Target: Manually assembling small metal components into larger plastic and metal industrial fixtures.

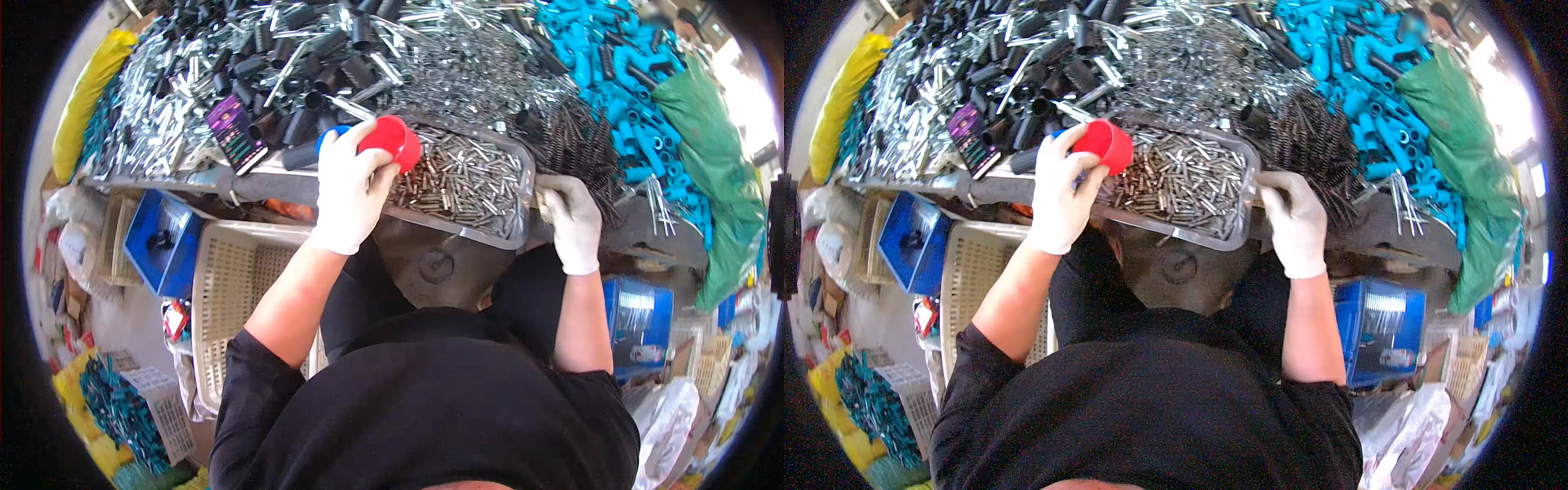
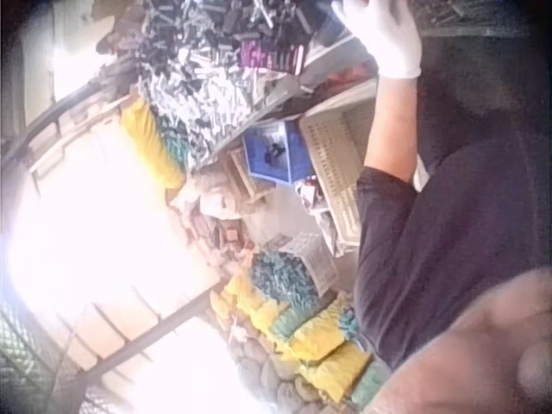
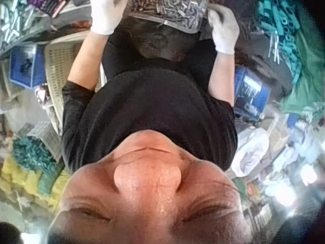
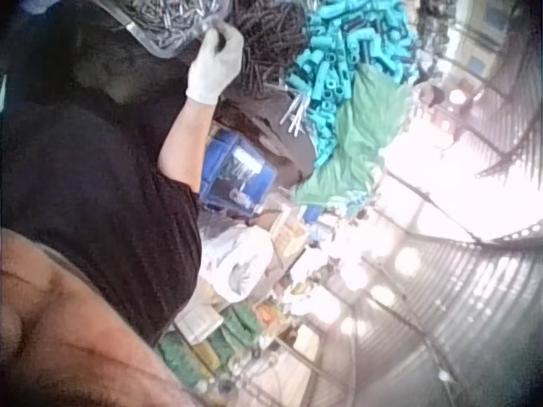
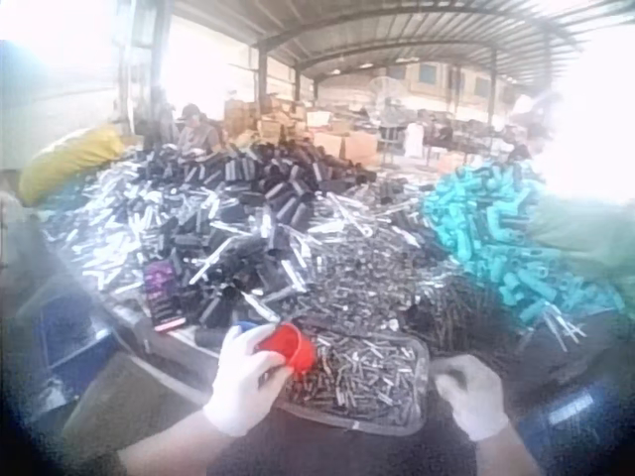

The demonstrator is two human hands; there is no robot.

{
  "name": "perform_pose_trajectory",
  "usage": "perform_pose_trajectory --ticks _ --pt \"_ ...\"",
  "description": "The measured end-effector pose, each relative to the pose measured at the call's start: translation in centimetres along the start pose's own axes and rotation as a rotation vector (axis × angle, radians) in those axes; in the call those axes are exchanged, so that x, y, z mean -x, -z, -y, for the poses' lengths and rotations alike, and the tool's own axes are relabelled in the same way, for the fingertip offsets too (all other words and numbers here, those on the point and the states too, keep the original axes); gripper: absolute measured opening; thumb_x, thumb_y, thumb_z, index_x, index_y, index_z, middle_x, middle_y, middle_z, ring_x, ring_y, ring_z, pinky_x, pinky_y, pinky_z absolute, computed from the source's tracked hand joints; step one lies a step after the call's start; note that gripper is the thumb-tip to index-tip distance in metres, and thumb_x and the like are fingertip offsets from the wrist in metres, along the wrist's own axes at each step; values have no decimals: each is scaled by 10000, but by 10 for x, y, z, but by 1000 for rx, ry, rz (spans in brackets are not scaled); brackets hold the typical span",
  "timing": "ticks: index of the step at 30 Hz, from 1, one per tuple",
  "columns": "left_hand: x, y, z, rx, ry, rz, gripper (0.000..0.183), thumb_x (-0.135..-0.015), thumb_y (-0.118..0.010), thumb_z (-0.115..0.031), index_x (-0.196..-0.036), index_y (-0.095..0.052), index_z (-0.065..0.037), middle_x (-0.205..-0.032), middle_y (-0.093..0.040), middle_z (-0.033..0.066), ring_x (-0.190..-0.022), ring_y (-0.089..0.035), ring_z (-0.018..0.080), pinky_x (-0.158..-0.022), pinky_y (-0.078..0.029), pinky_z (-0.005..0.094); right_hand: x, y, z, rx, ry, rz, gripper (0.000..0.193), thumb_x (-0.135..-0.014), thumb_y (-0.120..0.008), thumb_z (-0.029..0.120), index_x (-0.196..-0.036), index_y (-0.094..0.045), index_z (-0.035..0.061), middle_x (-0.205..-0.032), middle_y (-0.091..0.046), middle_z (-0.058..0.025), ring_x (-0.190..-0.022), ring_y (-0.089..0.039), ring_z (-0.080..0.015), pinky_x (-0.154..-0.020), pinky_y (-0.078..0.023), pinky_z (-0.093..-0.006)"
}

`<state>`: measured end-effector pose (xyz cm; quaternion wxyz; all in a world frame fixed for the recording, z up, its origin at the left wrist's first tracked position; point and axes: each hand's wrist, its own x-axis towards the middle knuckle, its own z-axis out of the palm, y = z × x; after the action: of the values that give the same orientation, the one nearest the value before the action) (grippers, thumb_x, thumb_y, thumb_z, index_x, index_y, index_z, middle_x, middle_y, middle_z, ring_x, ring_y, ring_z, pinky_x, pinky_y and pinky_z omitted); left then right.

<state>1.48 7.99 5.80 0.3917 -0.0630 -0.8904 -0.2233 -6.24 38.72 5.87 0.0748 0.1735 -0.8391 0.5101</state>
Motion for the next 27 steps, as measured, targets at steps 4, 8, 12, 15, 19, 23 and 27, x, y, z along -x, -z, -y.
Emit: perform_pose_trajectory --ticks 4,8,12,15,19,23,27 --pt "-29 21 14 22 104 -190 140 -786 -712 -20 -892 -623 -9 -1233 -576 190 -1153 -555 326 -989 -428 382 9 11 -2 -184 -21 9 134 -908 -576 -8 -1026 -642 -4 -861 -628 -19 -714 -536 -70 -662 -448 -215" --pt "-42 23 51 -122 104 -155 131 -800 -708 -58 -904 -644 -9 -1243 -581 184 -1156 -559 321 -984 -435 376 10 13 -7 -180 -52 21 140 -902 -583 -7 -1033 -635 -13 -868 -635 -27 -750 -558 -77 -702 -462 -223" --pt "-38 4 75 -208 128 -10 139 -787 -704 -100 -893 -682 -13 -1269 -572 197 -1159 -556 349 -991 -436 390 10 9 -14 -154 -29 68 145 -895 -593 5 -1031 -638 -14 -927 -670 -54 -884 -612 -114 -834 -473 -245" --pt "-30 -7 82 -273 -4 -69 139 -702 -718 -62 -834 -687 -35 -1198 -609 203 -1071 -590 372 -941 -461 432 12 10 -15 -94 -32 72 132 -881 -605 8 -1002 -657 -2 -1005 -686 -86 -984 -631 -158 -903 -459 -263" --pt "-12 -11 80 -309 -40 -44 242 -717 -723 -95 -946 -672 -37 -1174 -618 172 -1120 -544 426 -955 -422 492 16 10 -22 -44 -12 52 122 -872 -622 25 -982 -670 6 -1035 -685 -102 -1010 -639 -182 -915 -463 -281" --pt "-5 -8 70 -265 -11 -78 375 -747 -724 -110 -1103 -625 -43 -1222 -601 154 -1192 -513 389 -1011 -386 470 11 10 -27 -77 -72 28 138 -878 -616 22 -1006 -664 2 -969 -673 -65 -901 -625 -134 -824 -480 -260" --pt "-6 -1 73 -254 28 -54 339 -783 -723 -119 -1107 -648 -50 -1228 -613 140 -1202 -533 340 -1044 -391 427 5 7 -22 -227 -145 43 122 -904 -596 16 -1010 -653 -4 -879 -622 -14 -755 -549 -66 -692 -454 -211"
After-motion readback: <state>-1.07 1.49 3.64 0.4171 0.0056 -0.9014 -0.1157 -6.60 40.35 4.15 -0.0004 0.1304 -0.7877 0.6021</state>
